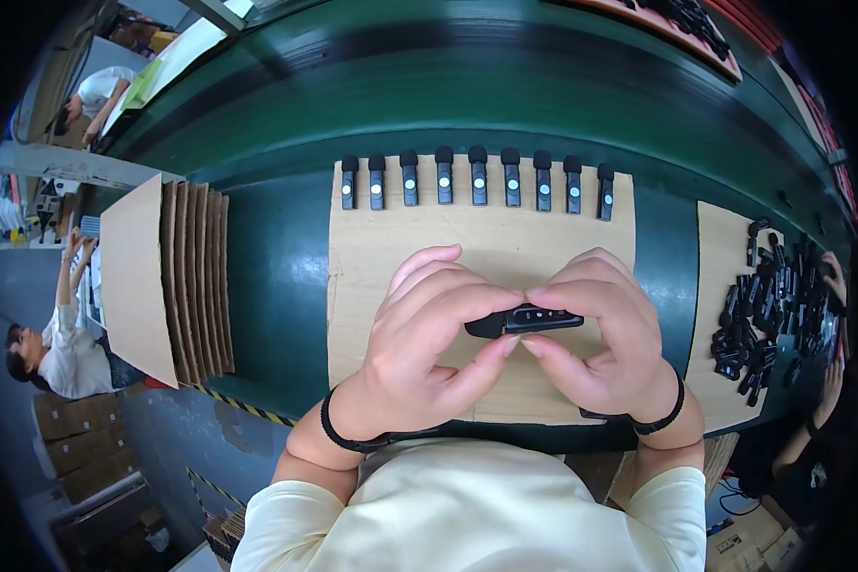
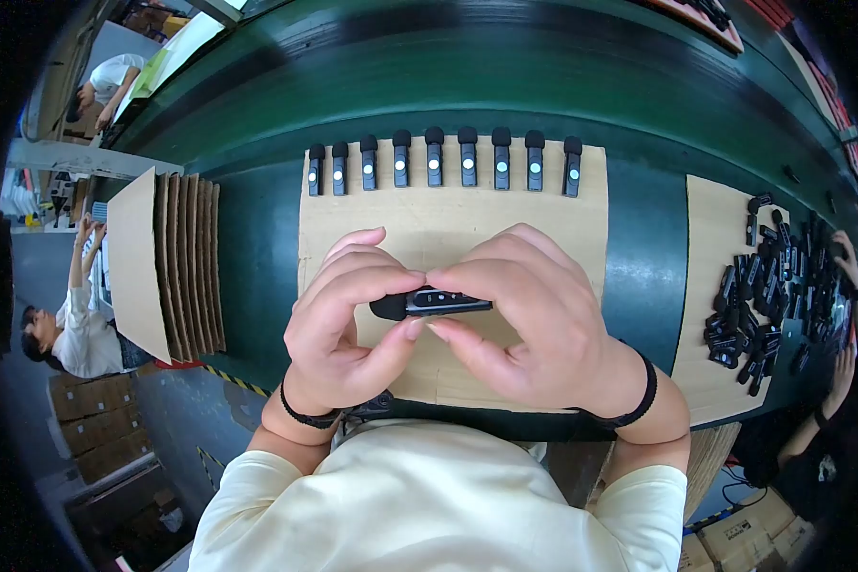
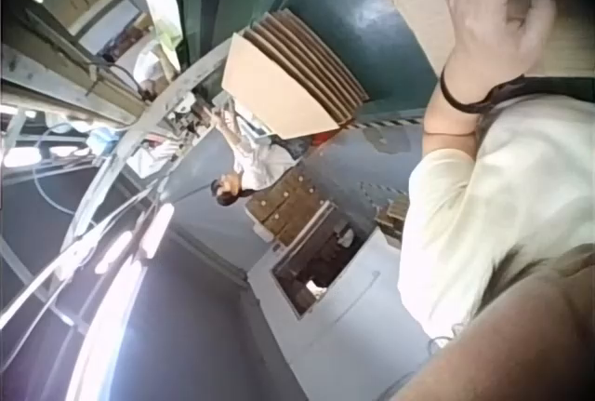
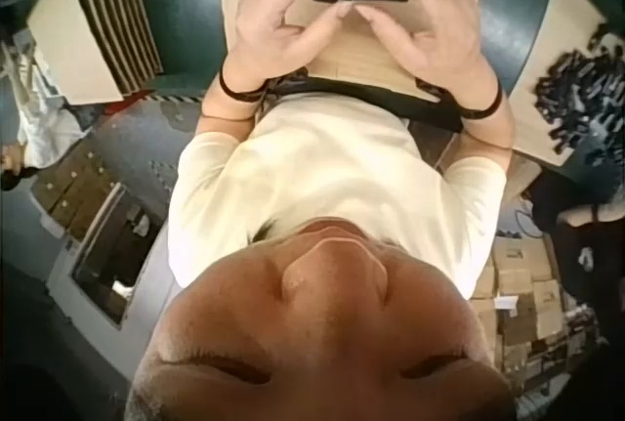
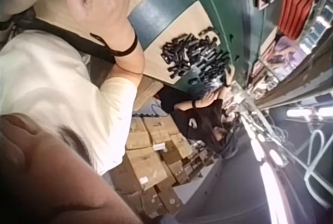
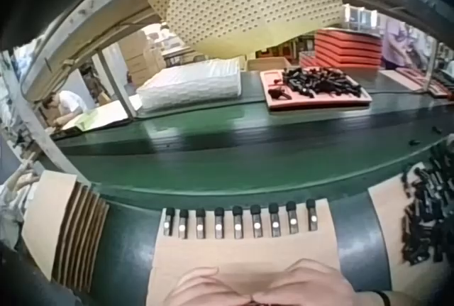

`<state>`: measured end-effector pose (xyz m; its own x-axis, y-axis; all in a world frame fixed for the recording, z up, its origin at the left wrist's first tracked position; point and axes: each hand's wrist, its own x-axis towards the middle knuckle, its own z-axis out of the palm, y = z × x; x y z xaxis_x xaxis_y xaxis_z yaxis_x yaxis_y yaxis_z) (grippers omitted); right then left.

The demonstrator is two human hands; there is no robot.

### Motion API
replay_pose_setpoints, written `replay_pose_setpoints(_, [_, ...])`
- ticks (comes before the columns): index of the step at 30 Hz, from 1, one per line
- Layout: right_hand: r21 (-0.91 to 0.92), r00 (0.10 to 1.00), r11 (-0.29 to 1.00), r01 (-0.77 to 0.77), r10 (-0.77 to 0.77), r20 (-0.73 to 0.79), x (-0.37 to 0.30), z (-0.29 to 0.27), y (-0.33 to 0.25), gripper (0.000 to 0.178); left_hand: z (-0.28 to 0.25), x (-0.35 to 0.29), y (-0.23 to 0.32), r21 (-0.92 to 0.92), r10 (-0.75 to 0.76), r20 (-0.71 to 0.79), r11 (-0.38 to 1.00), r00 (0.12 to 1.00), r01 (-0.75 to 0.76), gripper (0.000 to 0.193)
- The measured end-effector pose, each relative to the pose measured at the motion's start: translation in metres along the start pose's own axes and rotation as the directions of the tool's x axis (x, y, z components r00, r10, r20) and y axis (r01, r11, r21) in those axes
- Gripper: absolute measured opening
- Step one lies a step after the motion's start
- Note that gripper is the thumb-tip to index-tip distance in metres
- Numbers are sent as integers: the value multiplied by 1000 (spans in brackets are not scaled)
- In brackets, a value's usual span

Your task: The person picks up microphones one at a time from a cardboard sheet, turns them over to press buttons, and arranges them in rows before replacing the sheet with a new one from a stack.

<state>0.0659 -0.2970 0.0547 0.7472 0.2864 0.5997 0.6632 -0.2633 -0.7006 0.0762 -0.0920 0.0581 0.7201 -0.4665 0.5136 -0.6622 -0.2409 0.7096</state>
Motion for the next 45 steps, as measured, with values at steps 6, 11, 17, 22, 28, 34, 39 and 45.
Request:
replay_pose_setpoints(6, [-32, 999, 998, 49, -49, -13, 0, -1, 1, 41, 0, 2, 1, -1, 14, 13, 1000, 1000, -14, 29])
replay_pose_setpoints(11, [-30, 997, 997, 64, -65, -29, -1, 0, 1, 41, 0, 2, 1, -12, 15, 18, 1000, 1000, -14, 28])
replay_pose_setpoints(17, [-23, 997, 997, 76, -76, -31, -1, 0, 2, 42, 1, 1, 1, -28, 6, 12, 1000, 1000, -6, 29])
replay_pose_setpoints(22, [-13, 997, 997, 70, -70, -40, -1, 1, 3, 42, 1, 1, 1, -18, 8, 7, 1000, 1000, -8, 29])
replay_pose_setpoints(28, [-20, 997, 997, 70, -71, -35, -1, 0, 3, 42, 0, 2, 1, -15, 14, 15, 1000, 1000, -14, 29])
replay_pose_setpoints(34, [118, 999, 993, -18, 23, -37, -4, 0, 3, 38, 1, 1, -1, -42, 10, -43, 999, 999, -12, 30])
replay_pose_setpoints(39, [283, 991, 955, -88, 113, -74, -6, -1, -3, 35, 5, 1, 1, -48, -61, -37, 997, 997, 59, 30])
replay_pose_setpoints(45, [110, 999, 994, 4, -9, 44, -3, -8, -4, 35, 8, 4, 5, 15, -11, -1, 1000, 1000, 11, 37])
